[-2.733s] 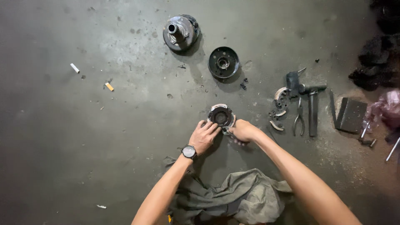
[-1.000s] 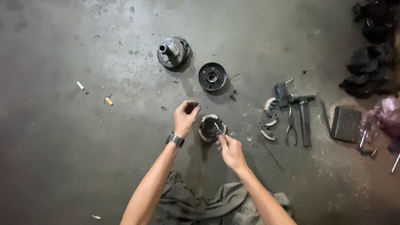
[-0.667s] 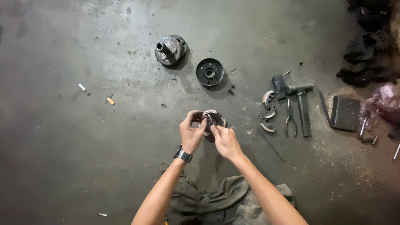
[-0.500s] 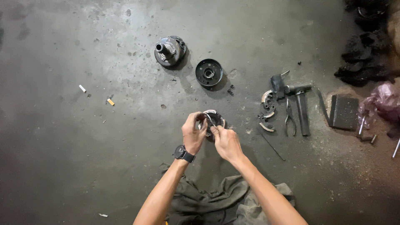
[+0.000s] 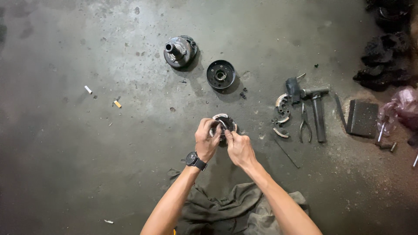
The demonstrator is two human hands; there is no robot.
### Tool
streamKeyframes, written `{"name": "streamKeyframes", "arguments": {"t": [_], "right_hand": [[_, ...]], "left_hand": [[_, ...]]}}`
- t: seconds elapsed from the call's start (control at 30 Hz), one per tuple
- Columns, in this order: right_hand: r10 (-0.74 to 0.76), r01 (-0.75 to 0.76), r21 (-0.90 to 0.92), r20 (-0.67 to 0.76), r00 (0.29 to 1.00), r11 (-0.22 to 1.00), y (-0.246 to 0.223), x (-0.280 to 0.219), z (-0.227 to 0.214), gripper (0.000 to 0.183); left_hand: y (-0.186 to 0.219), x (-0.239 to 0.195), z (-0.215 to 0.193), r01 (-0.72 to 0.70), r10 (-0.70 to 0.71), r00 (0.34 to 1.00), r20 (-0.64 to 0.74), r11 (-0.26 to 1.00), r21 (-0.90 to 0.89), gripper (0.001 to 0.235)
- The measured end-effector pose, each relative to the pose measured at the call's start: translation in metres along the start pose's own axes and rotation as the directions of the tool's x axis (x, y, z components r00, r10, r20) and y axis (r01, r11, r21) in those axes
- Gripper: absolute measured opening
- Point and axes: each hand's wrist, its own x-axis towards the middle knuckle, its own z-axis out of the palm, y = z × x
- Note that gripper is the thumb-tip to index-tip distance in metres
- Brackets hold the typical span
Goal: The person kneels on a workshop floor disassembling a motorcycle clutch assembly. They use a screwdriver and pliers to pry off clutch shoes and springs, separate the hub from the plate, remove small pins and components, and set the parts aside on the floor.
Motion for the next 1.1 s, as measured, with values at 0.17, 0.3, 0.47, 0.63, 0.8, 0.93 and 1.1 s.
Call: {"name": "streamKeyframes", "arguments": {"t": [0.17, 0.3, 0.47, 0.63, 0.8, 0.93, 1.1], "right_hand": [[0.013, -0.013, -0.010, 0.020, 1.000, 1.000, 0.017, 0.001, 0.009, 0.043], [0.091, -0.092, 0.114, 0.020, 0.996, 0.989, 0.042, 0.006, 0.006, 0.046], [0.262, -0.228, 0.242, -0.121, 0.957, 0.943, 0.047, 0.000, -0.025, 0.040], [0.219, -0.224, 0.010, -0.242, 0.945, 0.975, 0.121, 0.000, -0.004, 0.038], [0.538, -0.542, 0.139, 0.064, 0.840, 0.829, 0.100, -0.009, -0.009, 0.038], [0.437, -0.441, 0.062, 0.063, 0.897, 0.895, 0.143, -0.018, -0.003, 0.042], [0.394, -0.368, -0.177, 0.151, 0.907, 0.913, 0.168, -0.027, 0.021, 0.048]], "left_hand": [[-0.006, 0.004, -0.005, -0.040, 0.036, 0.998, 0.054, 0.997, 0.069, 0.020], [-0.102, -0.002, -0.013, -0.285, 0.087, 0.938, 0.337, 0.747, 0.601, 0.026], [-0.129, -0.015, -0.040, -0.356, -0.081, 0.869, 0.488, 0.583, 0.730, 0.033], [-0.064, -0.009, 0.003, -0.154, -0.206, 0.928, 0.310, 0.547, 0.823, 0.064], [-0.021, 0.004, 0.059, -0.078, -0.381, 0.842, 0.382, 0.614, 0.785, 0.109], [-0.065, 0.015, 0.050, -0.482, -0.182, 0.618, 0.765, 0.681, 0.552, 0.119], [-0.043, 0.031, 0.025, -0.455, -0.207, 0.643, 0.738, 0.672, 0.585, 0.130]]}}
